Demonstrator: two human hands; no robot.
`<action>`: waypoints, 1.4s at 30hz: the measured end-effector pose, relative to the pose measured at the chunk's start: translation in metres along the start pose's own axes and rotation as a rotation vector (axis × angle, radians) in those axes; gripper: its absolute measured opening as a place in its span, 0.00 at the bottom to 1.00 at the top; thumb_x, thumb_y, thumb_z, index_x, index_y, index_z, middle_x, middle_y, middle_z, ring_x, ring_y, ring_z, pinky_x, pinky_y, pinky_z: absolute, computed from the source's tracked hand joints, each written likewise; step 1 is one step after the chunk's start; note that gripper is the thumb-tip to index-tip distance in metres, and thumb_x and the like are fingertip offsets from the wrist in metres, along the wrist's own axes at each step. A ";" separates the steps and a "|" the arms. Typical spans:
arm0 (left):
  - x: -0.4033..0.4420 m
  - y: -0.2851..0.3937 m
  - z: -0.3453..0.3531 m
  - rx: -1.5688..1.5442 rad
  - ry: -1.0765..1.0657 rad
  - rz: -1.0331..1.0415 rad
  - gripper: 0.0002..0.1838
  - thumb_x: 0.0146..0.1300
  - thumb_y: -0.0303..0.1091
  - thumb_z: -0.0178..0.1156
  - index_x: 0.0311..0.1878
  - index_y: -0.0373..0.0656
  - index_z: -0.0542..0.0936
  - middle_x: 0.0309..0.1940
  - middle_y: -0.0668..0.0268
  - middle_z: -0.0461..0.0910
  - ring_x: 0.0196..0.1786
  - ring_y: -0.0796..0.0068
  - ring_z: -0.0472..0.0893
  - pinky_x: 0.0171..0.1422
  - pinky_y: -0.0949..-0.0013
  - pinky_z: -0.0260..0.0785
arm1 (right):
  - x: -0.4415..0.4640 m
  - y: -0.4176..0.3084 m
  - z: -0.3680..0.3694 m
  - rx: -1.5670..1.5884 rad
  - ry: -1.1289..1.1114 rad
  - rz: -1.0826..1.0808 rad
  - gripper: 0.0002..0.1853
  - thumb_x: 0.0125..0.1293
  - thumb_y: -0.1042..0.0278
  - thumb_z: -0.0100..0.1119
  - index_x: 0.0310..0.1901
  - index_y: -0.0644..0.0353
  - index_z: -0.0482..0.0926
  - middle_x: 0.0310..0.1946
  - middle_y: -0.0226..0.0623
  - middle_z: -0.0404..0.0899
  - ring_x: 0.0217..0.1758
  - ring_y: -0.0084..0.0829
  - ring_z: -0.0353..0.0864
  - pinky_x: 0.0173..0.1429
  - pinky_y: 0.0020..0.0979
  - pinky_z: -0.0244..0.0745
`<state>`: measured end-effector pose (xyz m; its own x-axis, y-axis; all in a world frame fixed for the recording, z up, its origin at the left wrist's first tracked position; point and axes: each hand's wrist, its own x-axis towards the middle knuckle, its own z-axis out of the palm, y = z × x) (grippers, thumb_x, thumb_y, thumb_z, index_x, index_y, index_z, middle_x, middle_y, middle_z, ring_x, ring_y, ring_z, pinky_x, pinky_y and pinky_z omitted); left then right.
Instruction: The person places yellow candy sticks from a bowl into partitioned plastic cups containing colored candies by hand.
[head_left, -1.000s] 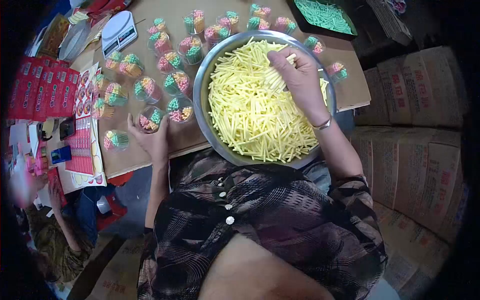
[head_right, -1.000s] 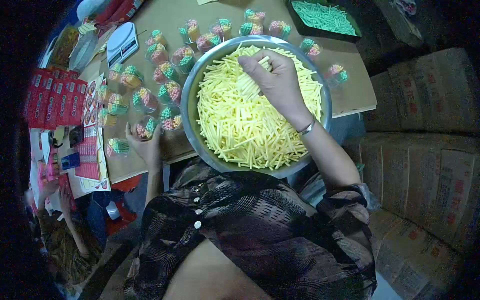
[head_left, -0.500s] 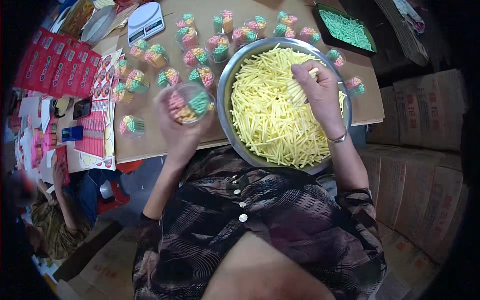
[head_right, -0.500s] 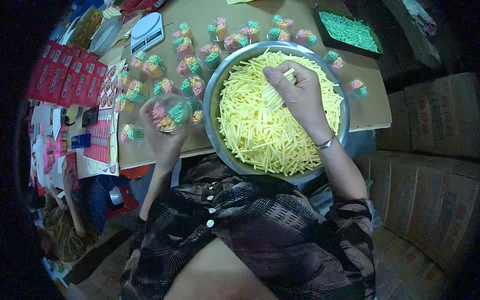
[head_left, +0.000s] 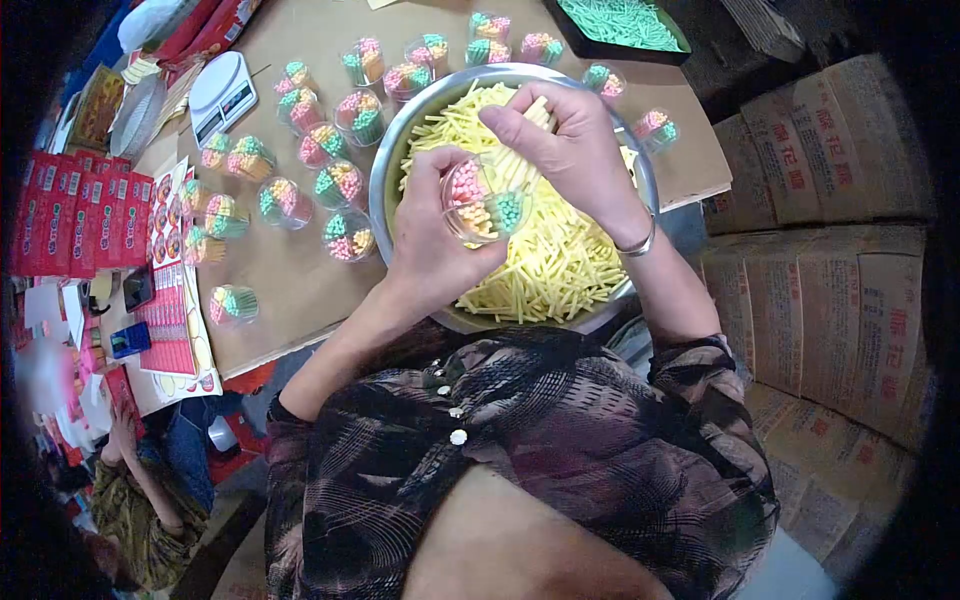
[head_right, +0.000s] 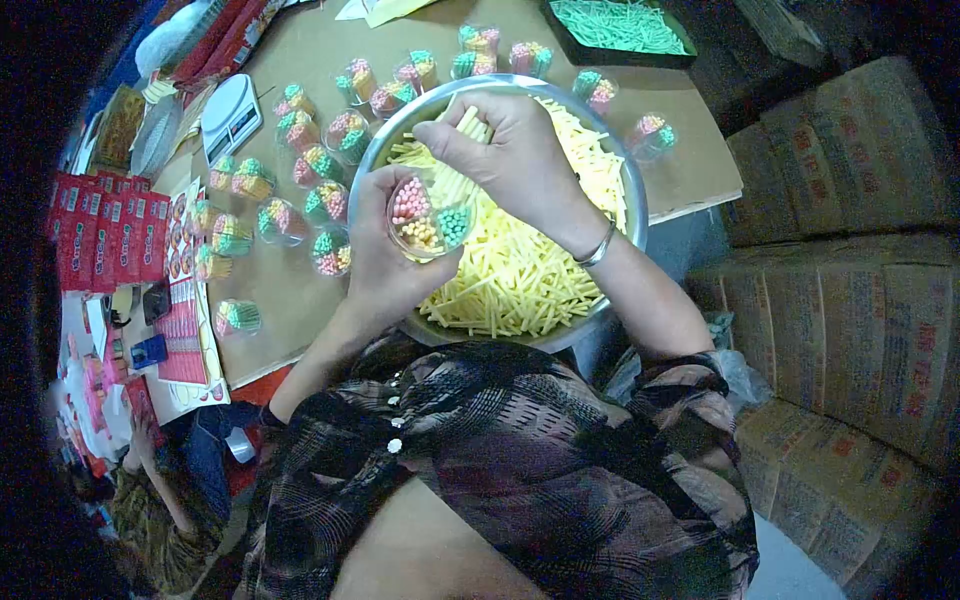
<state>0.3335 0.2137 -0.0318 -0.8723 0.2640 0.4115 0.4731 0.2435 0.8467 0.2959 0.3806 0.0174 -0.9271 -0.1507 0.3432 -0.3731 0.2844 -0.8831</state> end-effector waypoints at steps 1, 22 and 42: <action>0.000 -0.001 0.000 0.002 0.000 -0.002 0.38 0.37 0.23 0.67 0.56 0.38 0.64 0.45 0.57 0.71 0.45 0.64 0.75 0.51 0.68 0.70 | 0.001 0.000 0.000 0.003 -0.001 0.001 0.10 0.62 0.68 0.66 0.25 0.59 0.79 0.14 0.17 0.65 0.16 0.11 0.54 0.21 0.17 0.46; -0.006 -0.001 0.009 -0.223 -0.070 -0.143 0.36 0.38 0.24 0.64 0.55 0.34 0.65 0.44 0.56 0.71 0.45 0.65 0.73 0.51 0.69 0.68 | -0.003 0.009 -0.006 -0.357 -0.154 -0.379 0.08 0.56 0.71 0.67 0.26 0.60 0.77 0.21 0.27 0.71 0.18 0.20 0.61 0.23 0.22 0.56; 0.004 -0.011 0.009 -0.063 0.003 0.006 0.37 0.38 0.22 0.65 0.57 0.36 0.65 0.46 0.58 0.72 0.44 0.64 0.75 0.50 0.69 0.69 | -0.023 -0.001 -0.002 -0.297 -0.020 -0.291 0.11 0.66 0.62 0.58 0.41 0.61 0.82 0.32 0.34 0.74 0.27 0.24 0.67 0.31 0.25 0.64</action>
<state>0.3261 0.2209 -0.0427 -0.8697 0.2628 0.4178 0.4700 0.1822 0.8637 0.3171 0.3857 0.0112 -0.7817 -0.2824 0.5560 -0.6161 0.4880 -0.6183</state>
